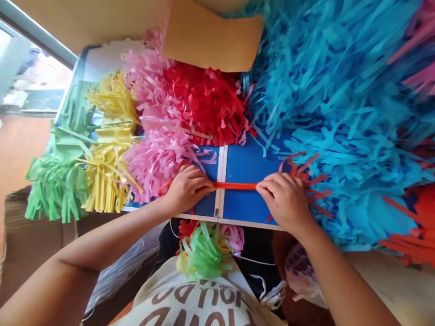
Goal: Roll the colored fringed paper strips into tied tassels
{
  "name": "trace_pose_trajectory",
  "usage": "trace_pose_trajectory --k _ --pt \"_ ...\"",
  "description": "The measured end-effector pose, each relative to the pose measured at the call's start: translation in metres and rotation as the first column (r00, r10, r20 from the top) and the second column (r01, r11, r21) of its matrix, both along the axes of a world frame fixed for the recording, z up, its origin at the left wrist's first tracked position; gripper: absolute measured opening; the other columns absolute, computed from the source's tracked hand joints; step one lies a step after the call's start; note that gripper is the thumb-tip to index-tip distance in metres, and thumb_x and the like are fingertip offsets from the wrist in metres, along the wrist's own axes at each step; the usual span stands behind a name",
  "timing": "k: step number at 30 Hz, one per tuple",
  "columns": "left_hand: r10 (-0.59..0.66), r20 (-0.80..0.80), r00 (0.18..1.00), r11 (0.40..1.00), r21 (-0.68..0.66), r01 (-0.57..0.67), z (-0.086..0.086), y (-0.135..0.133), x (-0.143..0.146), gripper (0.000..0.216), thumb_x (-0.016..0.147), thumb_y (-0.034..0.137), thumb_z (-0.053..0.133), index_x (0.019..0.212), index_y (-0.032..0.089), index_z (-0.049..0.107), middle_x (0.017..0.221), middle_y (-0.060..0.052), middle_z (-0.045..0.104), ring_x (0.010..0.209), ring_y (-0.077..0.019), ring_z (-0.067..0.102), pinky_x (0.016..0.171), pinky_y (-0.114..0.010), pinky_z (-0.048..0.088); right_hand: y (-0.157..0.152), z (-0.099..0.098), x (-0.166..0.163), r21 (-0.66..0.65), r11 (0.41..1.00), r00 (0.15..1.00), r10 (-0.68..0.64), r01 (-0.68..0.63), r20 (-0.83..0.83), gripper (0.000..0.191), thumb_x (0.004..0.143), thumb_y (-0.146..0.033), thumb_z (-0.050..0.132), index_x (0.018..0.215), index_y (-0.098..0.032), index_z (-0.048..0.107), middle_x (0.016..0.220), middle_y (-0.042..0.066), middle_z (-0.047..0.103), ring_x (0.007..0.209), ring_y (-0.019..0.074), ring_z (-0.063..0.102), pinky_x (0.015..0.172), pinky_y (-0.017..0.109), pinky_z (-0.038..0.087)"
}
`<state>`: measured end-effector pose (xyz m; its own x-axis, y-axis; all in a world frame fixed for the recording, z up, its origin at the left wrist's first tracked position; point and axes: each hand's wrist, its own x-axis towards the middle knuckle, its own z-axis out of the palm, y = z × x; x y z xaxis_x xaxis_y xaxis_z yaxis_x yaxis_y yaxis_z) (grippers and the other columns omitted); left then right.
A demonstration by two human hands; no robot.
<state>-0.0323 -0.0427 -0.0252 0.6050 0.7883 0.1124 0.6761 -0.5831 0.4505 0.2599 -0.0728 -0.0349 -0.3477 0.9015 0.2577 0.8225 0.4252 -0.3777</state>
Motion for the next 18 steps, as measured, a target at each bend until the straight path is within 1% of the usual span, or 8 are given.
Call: trace_pose_trajectory --k 2,5,9,14,16,18 --pt "0.032 0.019 0.999 0.999 -0.013 -0.032 -0.001 0.002 0.001 0.034 0.096 0.044 0.053 0.085 0.021 0.074 0.084 -0.005 0.07 0.083 -0.0178 0.058 0.08 -0.035 0.041 0.002 0.0 -0.001 -0.02 1.0 1.0 -0.024 0.024 -0.009 0.023 0.096 -0.034 0.054 0.083 -0.022 0.069 0.086 0.002 0.068 0.083 0.0186 0.059 0.072 0.034 0.034" --pt "0.061 0.002 0.998 0.998 0.013 -0.061 -0.001 0.002 0.002 0.037 0.098 0.044 0.051 0.084 0.019 0.073 0.082 -0.006 0.07 0.081 -0.0183 0.057 0.078 -0.035 0.04 0.004 0.001 -0.004 -0.01 0.999 0.998 -0.054 0.054 -0.023 0.023 0.094 -0.035 0.058 0.078 -0.022 0.067 0.083 0.002 0.067 0.08 0.0184 0.06 0.07 0.034 0.035" --pt "0.064 -0.086 0.994 0.997 0.052 -0.06 0.001 0.003 0.005 0.039 0.099 0.042 0.048 0.081 0.018 0.071 0.077 -0.005 0.067 0.079 -0.0193 0.055 0.075 -0.036 0.036 0.005 0.004 -0.007 -0.029 0.997 0.997 -0.077 0.077 -0.009 0.022 0.091 -0.032 0.061 0.073 -0.022 0.065 0.079 0.002 0.067 0.078 0.019 0.059 0.069 0.034 0.034" --pt "0.056 -0.192 0.98 0.998 0.044 -0.048 0.004 0.007 0.01 0.042 0.099 0.044 0.045 0.077 0.017 0.068 0.074 -0.006 0.064 0.076 -0.0198 0.054 0.073 -0.036 0.033 0.009 0.004 -0.008 -0.055 0.992 0.994 -0.108 0.109 0.02 0.025 0.089 -0.033 0.061 0.067 -0.022 0.062 0.075 0.002 0.066 0.075 0.0192 0.057 0.068 0.034 0.033" --pt "0.054 -0.248 0.967 0.998 0.049 -0.043 0.005 0.008 0.011 0.04 0.099 0.044 0.046 0.079 0.016 0.067 0.073 -0.006 0.063 0.075 -0.02 0.053 0.072 -0.036 0.033 0.009 0.006 -0.01 -0.068 0.99 0.992 -0.12 0.122 0.04 0.024 0.089 -0.033 0.062 0.067 -0.021 0.061 0.075 0.002 0.066 0.075 0.0192 0.057 0.069 0.034 0.032" --pt "0.014 -0.263 0.965 0.996 0.09 0.01 0.005 0.009 0.01 0.032 0.1 0.038 0.046 0.09 0.017 0.068 0.08 -0.006 0.065 0.079 -0.0205 0.054 0.073 -0.035 0.033 0.009 0.011 -0.014 -0.028 0.994 0.99 -0.107 0.11 0.097 0.018 0.089 -0.03 0.063 0.073 -0.021 0.064 0.08 0.002 0.069 0.079 0.0201 0.058 0.072 0.035 0.031"
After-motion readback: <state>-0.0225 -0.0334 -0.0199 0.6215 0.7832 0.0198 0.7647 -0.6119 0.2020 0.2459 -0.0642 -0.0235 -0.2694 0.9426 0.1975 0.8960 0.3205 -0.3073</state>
